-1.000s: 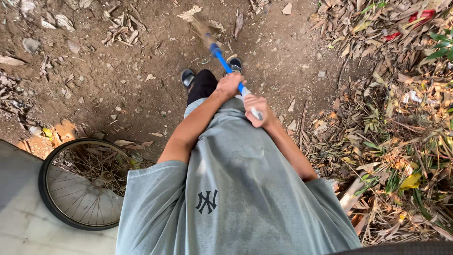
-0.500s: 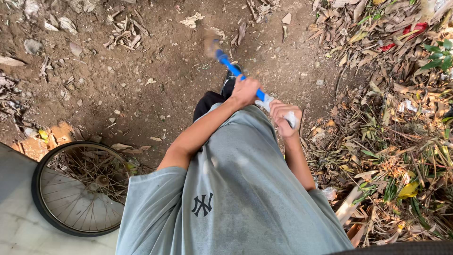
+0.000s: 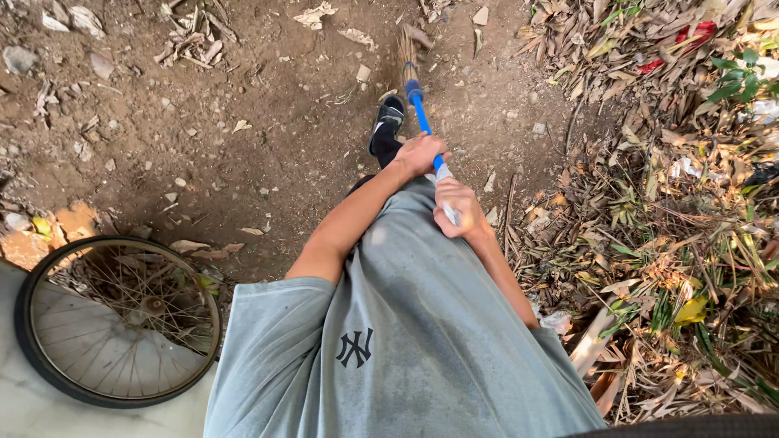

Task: The person sweeps dry leaves and debris on a dirt ground using a blue broom. A child briefly walks through the scene. The person continues sweeping the same area repeatedly.

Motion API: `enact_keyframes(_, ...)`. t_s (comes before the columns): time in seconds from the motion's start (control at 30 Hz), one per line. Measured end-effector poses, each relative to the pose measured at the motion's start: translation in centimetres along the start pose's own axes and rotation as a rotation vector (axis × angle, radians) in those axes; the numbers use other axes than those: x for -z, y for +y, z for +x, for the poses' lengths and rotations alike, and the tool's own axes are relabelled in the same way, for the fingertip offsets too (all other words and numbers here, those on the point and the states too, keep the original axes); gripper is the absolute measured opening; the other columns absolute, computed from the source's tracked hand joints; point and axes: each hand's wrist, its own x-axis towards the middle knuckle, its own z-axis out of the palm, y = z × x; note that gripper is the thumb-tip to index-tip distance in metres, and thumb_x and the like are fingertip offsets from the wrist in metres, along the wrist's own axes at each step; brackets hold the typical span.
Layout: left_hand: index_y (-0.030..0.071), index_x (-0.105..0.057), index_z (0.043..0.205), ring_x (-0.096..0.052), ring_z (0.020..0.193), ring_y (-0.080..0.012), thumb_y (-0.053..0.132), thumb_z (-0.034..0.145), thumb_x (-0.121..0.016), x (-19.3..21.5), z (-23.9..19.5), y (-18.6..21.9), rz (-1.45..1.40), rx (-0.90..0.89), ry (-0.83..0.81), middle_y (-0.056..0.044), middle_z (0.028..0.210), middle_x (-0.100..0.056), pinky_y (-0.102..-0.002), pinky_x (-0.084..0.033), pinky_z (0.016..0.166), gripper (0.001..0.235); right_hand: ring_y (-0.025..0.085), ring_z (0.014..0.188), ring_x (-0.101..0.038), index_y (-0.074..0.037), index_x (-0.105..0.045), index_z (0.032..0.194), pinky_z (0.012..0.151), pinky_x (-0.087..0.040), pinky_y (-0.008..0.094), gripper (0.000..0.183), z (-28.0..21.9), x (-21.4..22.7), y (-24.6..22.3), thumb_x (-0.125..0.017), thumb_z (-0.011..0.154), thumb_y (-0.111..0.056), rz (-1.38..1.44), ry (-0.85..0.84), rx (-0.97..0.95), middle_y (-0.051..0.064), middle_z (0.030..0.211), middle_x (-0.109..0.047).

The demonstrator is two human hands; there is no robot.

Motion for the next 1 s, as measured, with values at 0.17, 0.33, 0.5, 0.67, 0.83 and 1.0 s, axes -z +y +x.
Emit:
enact_keyframes(0.17, 0.018, -0.068, 0.083, -0.068, 0.099, -0.0293, 0.026, 0.082, -0.069, -2.6, -3.8, 2.2, 0.133, -0.123, 0.186, -0.007, 0.09, -0.069, -0.058, -0.045, 0.098, 0.008, 0.029, 0.058, -0.054, -0.002, -0.049, 0.062, 0.08, -0.052, 0.044, 0.009, -4.4, -1.4, -1.0, -0.055, 0.067, -0.002, 0.144, 0.133, 0.163, 0.01, 0.062, -0.051)
enact_keyframes(0.33, 0.021, -0.071, 0.079, -0.069, 0.101, -0.0282, 0.025, 0.077, -0.067, -6.2, -9.5, 3.4, 0.119, 0.203, 0.231, -0.006, 0.09, -0.072, -0.057, -0.038, 0.099, 0.005, 0.025, 0.055, -0.047, -0.003, -0.041, 0.059, 0.073, -0.044, 0.037, 0.018, -8.1, -2.3, -0.9, -0.055, 0.069, -0.008, 0.496, 0.258, -0.01, 0.008, 0.059, -0.047)
enact_keyframes(0.5, 0.022, -0.076, 0.075, -0.071, 0.089, -0.032, 0.033, 0.086, -0.065, -11.1, -13.2, 3.2, 0.128, 0.358, 0.068, -0.011, 0.082, -0.073, -0.064, -0.03, 0.102, 0.019, 0.027, 0.06, -0.049, 0.001, -0.045, 0.061, 0.07, -0.043, 0.039, 0.016, -12.0, -4.5, -1.0, -0.056, 0.071, -0.006, 0.395, 0.057, -0.126, 0.011, 0.062, -0.05)
enact_keyframes(0.67, 0.018, -0.074, 0.076, -0.072, 0.089, -0.0319, 0.03, 0.089, -0.06, -14.3, -11.3, 5.3, 0.087, 0.146, 0.002, -0.009, 0.084, -0.073, -0.06, -0.037, 0.091, 0.022, 0.029, 0.062, -0.05, 0.002, -0.046, 0.06, 0.07, -0.046, 0.039, 0.014, -16.2, -5.4, -2.9, -0.057, 0.07, 0.0, 0.1, 0.023, -0.098, 0.013, 0.063, -0.05)
enact_keyframes(0.83, 0.019, -0.074, 0.073, -0.071, 0.085, -0.0337, 0.036, 0.091, -0.06, -15.0, -9.7, 7.5, 0.11, 0.169, -0.006, -0.01, 0.08, -0.072, -0.062, -0.034, 0.092, 0.029, 0.03, 0.06, -0.05, 0.003, -0.044, 0.061, 0.069, -0.046, 0.04, 0.013, -18.2, -4.9, -3.7, -0.055, 0.067, 0.0, 0.103, 0.149, 0.009, 0.014, 0.062, -0.047)
enact_keyframes(1.0, 0.017, -0.075, 0.079, -0.073, 0.087, -0.0343, 0.035, 0.09, -0.061, -14.4, -8.6, 10.1, 0.13, 0.157, 0.027, -0.012, 0.087, -0.074, -0.059, -0.039, 0.093, 0.025, 0.024, 0.055, -0.047, 0.003, -0.043, 0.059, 0.067, -0.044, 0.038, 0.011, -19.5, -3.5, -3.6, -0.049, 0.066, -0.003, 0.305, 0.382, 0.063, 0.012, 0.059, -0.047)
